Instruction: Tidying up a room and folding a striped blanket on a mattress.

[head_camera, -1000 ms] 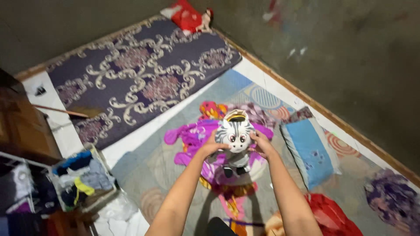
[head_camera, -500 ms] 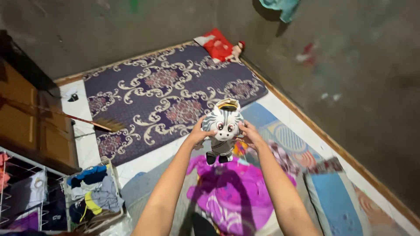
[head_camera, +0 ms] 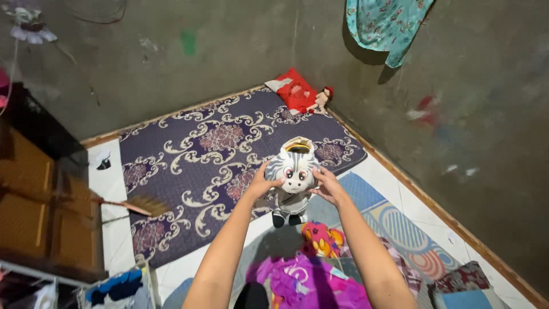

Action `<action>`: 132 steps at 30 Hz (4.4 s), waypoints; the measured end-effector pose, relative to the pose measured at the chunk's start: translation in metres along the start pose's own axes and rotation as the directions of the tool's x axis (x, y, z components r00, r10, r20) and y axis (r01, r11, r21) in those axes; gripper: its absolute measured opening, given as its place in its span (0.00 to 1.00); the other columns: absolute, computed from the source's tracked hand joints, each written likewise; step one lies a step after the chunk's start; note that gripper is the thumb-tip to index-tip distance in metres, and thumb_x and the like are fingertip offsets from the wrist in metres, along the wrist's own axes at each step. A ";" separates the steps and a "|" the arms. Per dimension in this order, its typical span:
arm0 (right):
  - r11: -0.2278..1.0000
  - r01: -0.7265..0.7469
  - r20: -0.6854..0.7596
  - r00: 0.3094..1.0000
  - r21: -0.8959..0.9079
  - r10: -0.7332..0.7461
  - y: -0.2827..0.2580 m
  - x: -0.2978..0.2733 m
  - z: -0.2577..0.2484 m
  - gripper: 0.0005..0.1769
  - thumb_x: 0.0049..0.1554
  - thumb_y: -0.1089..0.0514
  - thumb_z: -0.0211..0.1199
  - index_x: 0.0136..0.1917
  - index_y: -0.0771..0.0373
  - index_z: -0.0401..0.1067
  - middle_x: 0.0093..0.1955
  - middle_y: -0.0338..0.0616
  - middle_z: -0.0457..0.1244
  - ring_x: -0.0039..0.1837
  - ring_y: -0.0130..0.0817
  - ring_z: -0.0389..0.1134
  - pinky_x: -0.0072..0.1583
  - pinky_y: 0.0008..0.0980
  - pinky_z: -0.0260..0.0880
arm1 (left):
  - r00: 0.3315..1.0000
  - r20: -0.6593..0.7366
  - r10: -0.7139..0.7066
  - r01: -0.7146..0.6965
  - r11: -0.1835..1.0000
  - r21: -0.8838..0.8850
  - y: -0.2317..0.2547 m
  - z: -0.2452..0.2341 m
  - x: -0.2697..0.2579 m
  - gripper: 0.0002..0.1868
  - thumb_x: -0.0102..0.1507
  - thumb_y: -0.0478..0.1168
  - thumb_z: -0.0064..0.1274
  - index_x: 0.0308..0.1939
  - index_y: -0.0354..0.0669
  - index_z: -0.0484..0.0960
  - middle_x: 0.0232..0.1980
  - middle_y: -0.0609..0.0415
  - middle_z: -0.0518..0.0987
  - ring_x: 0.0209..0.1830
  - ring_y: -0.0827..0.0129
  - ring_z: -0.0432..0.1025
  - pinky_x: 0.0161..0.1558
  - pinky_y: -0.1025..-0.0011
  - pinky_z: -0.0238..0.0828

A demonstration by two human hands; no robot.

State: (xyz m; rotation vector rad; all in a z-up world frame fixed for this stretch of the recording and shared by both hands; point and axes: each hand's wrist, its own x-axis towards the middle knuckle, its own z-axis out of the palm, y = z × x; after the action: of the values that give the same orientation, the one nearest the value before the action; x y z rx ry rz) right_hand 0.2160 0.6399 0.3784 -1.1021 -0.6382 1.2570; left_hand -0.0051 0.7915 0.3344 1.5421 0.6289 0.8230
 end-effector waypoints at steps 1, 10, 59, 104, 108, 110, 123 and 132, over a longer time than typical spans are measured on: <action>1.000 -0.015 0.002 1.000 0.003 0.015 -0.002 0.014 0.002 0.24 0.62 0.47 0.59 0.69 0.54 0.64 0.61 0.44 0.67 0.58 0.39 0.72 0.55 0.51 0.77 | 1.000 -0.003 -0.005 0.005 1.000 -0.005 -0.001 -0.007 0.012 0.56 0.46 0.44 0.76 0.74 0.41 0.63 0.66 0.46 0.75 0.65 0.61 0.71 0.65 0.65 0.68; 0.997 0.033 -0.107 0.993 -0.068 -0.040 -0.021 0.201 0.028 0.25 0.63 0.46 0.59 0.70 0.55 0.64 0.59 0.42 0.67 0.55 0.35 0.71 0.51 0.45 0.79 | 0.996 0.091 -0.018 0.021 0.999 -0.031 -0.024 -0.099 0.196 0.54 0.46 0.41 0.75 0.74 0.43 0.65 0.65 0.47 0.77 0.64 0.63 0.72 0.65 0.67 0.67; 0.911 0.111 -0.029 0.991 -0.397 -0.133 -0.258 1.090 0.117 0.41 0.51 0.41 0.73 0.70 0.61 0.65 0.59 0.45 0.68 0.55 0.35 0.71 0.47 0.42 0.76 | 0.995 -0.062 -0.084 0.078 0.993 -0.092 -0.089 -0.399 1.019 0.48 0.55 0.43 0.70 0.74 0.40 0.59 0.65 0.47 0.76 0.65 0.64 0.70 0.65 0.68 0.66; 0.979 0.191 -0.800 0.574 -0.075 -0.174 -0.337 1.201 -0.229 0.29 0.59 0.38 0.59 0.67 0.57 0.69 0.59 0.45 0.68 0.55 0.41 0.71 0.46 0.50 0.79 | 0.815 0.560 -0.148 0.119 0.989 0.088 -0.233 -0.054 1.435 0.33 0.66 0.61 0.47 0.62 0.37 0.75 0.60 0.44 0.80 0.60 0.59 0.73 0.60 0.63 0.67; 0.972 0.235 -0.794 0.596 0.029 -0.121 -0.373 1.198 -0.328 0.33 0.58 0.37 0.57 0.68 0.58 0.68 0.64 0.49 0.65 0.60 0.46 0.69 0.47 0.54 0.78 | 0.784 0.615 -0.085 0.119 0.993 -0.015 -0.191 0.025 1.452 0.40 0.65 0.65 0.47 0.69 0.37 0.66 0.69 0.46 0.70 0.69 0.63 0.64 0.66 0.66 0.60; 0.966 0.249 -0.782 0.615 0.069 -0.103 -0.397 1.187 -0.360 0.36 0.58 0.35 0.57 0.69 0.60 0.67 0.66 0.50 0.64 0.61 0.47 0.69 0.48 0.54 0.79 | 0.771 0.626 -0.116 0.136 0.991 0.017 -0.162 0.065 1.449 0.43 0.64 0.66 0.49 0.70 0.36 0.63 0.71 0.46 0.69 0.70 0.63 0.63 0.67 0.66 0.59; 0.948 -0.047 -0.781 0.580 -0.315 -0.231 -0.470 1.194 -0.527 0.60 0.37 0.36 0.80 0.69 0.71 0.56 0.59 0.56 0.67 0.54 0.41 0.73 0.46 0.40 0.78 | 0.839 0.515 -0.177 -0.054 0.914 0.401 -0.212 0.260 1.518 0.64 0.50 0.66 0.71 0.70 0.22 0.56 0.67 0.29 0.67 0.67 0.48 0.65 0.64 0.59 0.64; 0.912 -0.226 -0.857 0.473 -0.342 -0.205 -0.369 1.269 -0.641 0.58 0.41 0.31 0.77 0.68 0.74 0.62 0.61 0.61 0.68 0.59 0.43 0.72 0.58 0.37 0.73 | 0.814 0.520 -0.259 0.153 0.959 0.238 -0.364 0.310 1.560 0.47 0.53 0.61 0.65 0.65 0.31 0.67 0.60 0.40 0.76 0.59 0.54 0.72 0.57 0.59 0.69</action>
State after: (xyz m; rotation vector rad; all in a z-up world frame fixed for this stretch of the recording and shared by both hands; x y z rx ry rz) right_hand 1.2420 1.6826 0.2402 -1.9196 -0.0522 0.3656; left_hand 1.2028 1.8790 0.1947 1.7404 0.4402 0.1292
